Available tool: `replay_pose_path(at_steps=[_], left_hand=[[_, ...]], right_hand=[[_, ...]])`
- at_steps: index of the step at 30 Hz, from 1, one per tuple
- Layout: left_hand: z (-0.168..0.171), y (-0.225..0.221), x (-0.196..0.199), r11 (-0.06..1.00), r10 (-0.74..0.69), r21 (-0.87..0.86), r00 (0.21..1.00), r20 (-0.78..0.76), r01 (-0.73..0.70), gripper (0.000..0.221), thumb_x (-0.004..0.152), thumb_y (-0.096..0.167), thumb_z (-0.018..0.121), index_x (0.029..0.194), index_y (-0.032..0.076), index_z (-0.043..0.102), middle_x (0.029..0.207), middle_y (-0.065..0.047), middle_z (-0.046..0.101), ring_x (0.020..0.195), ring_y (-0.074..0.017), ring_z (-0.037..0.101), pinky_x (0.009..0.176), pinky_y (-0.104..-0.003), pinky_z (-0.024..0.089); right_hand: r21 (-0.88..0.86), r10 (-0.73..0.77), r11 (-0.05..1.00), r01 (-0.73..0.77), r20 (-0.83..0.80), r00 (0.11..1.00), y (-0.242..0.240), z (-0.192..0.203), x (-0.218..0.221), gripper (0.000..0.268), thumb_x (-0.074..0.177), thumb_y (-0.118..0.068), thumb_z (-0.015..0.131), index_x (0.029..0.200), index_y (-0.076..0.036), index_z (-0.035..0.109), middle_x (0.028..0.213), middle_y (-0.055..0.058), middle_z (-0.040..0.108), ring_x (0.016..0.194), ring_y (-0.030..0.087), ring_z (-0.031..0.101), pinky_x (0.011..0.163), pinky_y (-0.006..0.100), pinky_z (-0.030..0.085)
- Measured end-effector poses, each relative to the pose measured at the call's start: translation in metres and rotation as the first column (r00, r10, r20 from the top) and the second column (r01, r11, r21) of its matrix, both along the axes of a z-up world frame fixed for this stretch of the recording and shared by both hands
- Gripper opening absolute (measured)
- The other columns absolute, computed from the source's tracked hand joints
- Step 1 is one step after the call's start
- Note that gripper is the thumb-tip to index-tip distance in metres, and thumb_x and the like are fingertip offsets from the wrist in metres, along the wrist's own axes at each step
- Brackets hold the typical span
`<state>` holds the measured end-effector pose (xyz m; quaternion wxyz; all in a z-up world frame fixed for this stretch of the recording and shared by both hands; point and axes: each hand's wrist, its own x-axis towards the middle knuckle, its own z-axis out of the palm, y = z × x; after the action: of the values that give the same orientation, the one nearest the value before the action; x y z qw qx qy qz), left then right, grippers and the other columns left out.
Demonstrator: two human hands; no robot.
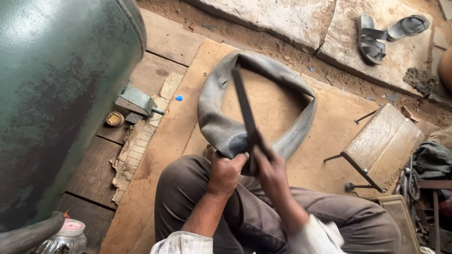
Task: The recorder uses a metal file to roughen the surface of a rubber inner tube near a puncture to prepare it for patching.
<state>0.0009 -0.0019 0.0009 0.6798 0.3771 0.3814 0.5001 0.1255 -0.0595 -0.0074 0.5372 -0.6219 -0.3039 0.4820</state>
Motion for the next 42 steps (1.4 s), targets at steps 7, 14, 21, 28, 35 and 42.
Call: replay_pose_path(at_steps=[7, 14, 21, 28, 35, 42], left_hand=[[-0.003, 0.001, 0.002, 0.996, 0.074, 0.052, 0.996, -0.052, -0.072, 0.019, 0.079, -0.002, 0.072, 0.098, -0.002, 0.073, 0.098, -0.006, 0.072, 0.087, -0.0167, 0.069, 0.080, -0.034, 0.057], [-0.006, 0.000, 0.003, 0.996, -0.041, -0.070, 0.991, 0.129, 0.050, 0.020, 0.083, -0.002, 0.068, 0.102, -0.002, 0.072, 0.100, -0.007, 0.072, 0.089, -0.0168, 0.070, 0.084, -0.032, 0.059], [-0.010, -0.002, 0.005, 0.998, 0.006, -0.057, 0.994, 0.108, 0.000, 0.020, 0.084, -0.005, 0.068, 0.103, -0.004, 0.072, 0.101, -0.008, 0.072, 0.090, -0.0174, 0.070, 0.083, -0.031, 0.058], [-0.013, 0.000, 0.007, 0.992, 0.060, -0.119, 0.988, 0.144, -0.043, 0.028, 0.081, -0.007, 0.068, 0.110, -0.004, 0.068, 0.106, -0.008, 0.069, 0.092, -0.0170, 0.069, 0.085, -0.032, 0.058], [-0.013, 0.002, 0.007, 1.000, 0.006, 0.010, 0.996, 0.091, -0.006, 0.024, 0.083, -0.006, 0.067, 0.106, -0.004, 0.072, 0.104, -0.007, 0.073, 0.092, -0.0154, 0.069, 0.085, -0.031, 0.056], [-0.009, 0.003, 0.007, 0.993, 0.038, -0.111, 0.995, 0.093, -0.028, 0.024, 0.080, -0.006, 0.068, 0.104, -0.004, 0.071, 0.102, -0.006, 0.071, 0.090, -0.0165, 0.069, 0.082, -0.032, 0.057]], right_hand=[[-0.047, 0.027, 0.999, -0.025, 0.034, 0.999, -0.080, -0.034, 0.038, 0.056, 0.099, -0.008, 0.053, 0.155, -0.010, 0.046, 0.073, -0.003, 0.053, 0.058, 0.006, 0.046, 0.051, 0.022, 0.038], [-0.057, 0.033, 0.998, -0.028, 0.088, 0.996, -0.073, -0.040, 0.019, 0.056, 0.100, -0.009, 0.055, 0.155, -0.010, 0.048, 0.069, -0.004, 0.046, 0.058, 0.005, 0.040, 0.049, 0.022, 0.033], [0.205, 0.011, 0.978, -0.039, 0.132, 0.991, -0.004, 0.000, 0.011, 0.054, 0.104, -0.008, 0.055, 0.157, -0.009, 0.044, 0.078, -0.005, 0.052, 0.066, 0.004, 0.046, 0.057, 0.020, 0.040], [-0.084, 0.053, 0.995, -0.050, 0.041, 0.998, -0.125, -0.056, 0.041, 0.057, 0.097, -0.005, 0.055, 0.154, -0.010, 0.048, 0.071, -0.004, 0.049, 0.058, 0.005, 0.043, 0.052, 0.021, 0.035], [-0.026, -0.024, 0.999, 0.025, 0.046, 0.999, 0.000, -0.009, 0.007, 0.051, 0.101, -0.011, 0.056, 0.152, -0.009, 0.053, 0.071, -0.006, 0.046, 0.058, 0.004, 0.040, 0.049, 0.021, 0.031], [-0.022, 0.046, 0.999, -0.043, 0.178, 0.983, -0.062, -0.030, 0.044, 0.053, 0.101, -0.012, 0.055, 0.154, -0.011, 0.049, 0.070, -0.005, 0.047, 0.058, 0.005, 0.042, 0.050, 0.022, 0.036]])
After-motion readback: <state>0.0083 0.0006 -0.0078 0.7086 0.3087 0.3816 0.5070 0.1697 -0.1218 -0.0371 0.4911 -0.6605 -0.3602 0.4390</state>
